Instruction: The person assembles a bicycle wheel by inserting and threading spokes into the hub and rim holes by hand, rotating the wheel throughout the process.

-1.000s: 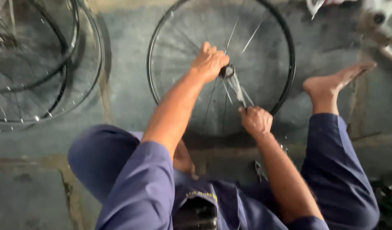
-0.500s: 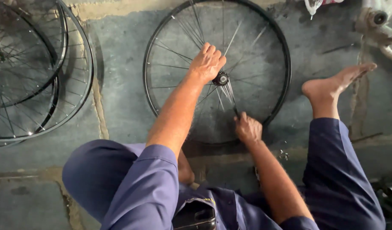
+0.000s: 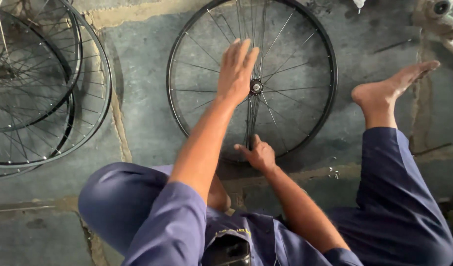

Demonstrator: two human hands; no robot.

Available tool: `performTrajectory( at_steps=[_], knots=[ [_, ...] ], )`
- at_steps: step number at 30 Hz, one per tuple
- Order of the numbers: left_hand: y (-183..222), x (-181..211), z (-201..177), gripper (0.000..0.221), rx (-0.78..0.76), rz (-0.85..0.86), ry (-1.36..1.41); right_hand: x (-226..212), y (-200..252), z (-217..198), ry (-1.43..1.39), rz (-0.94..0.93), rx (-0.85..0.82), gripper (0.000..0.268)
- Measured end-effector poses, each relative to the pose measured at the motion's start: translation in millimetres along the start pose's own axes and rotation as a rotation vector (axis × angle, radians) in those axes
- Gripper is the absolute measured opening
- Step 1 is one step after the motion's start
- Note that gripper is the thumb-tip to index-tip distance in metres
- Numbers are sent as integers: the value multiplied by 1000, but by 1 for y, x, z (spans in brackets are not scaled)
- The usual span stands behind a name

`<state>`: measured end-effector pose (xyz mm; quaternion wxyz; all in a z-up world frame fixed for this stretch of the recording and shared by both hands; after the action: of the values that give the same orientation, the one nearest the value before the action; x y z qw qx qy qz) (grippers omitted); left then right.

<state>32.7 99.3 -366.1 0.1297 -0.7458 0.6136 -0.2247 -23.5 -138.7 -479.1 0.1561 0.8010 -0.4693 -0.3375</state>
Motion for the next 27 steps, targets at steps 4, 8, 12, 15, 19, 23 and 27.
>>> performTrajectory(
  at_steps=[4,8,12,15,19,23,27],
  knots=[
    [80,-2,7,35,170,-664,452,-10,-18,-61,-324,132,48,50],
    [121,32,29,51,102,-770,577,-26,-63,-98,-472,117,156,39],
    [127,48,27,62,26,-701,585,-47,-94,-106,-467,-50,124,24],
    [135,41,33,55,-24,-840,692,-45,-102,-98,-411,-118,152,24],
    [143,36,39,51,-79,-896,756,-27,-116,-79,-414,-77,121,25],
    [136,41,28,48,-64,-791,687,-8,-120,-60,-606,121,-141,25],
    [123,51,29,50,-133,-677,569,-10,-115,-60,-710,213,-192,24]
  ],
)
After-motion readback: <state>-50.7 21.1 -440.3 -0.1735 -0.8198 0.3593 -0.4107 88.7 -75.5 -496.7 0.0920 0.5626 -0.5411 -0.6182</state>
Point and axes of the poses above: each hand's wrist, its own y-axis away from the middle knuckle, its own z-axis out of the palm, x = y × z, the point moved 8 cm from there along -y, towards the middle knuckle, and after that the axes turned 15 degrees about z, right-handed, at the moved point
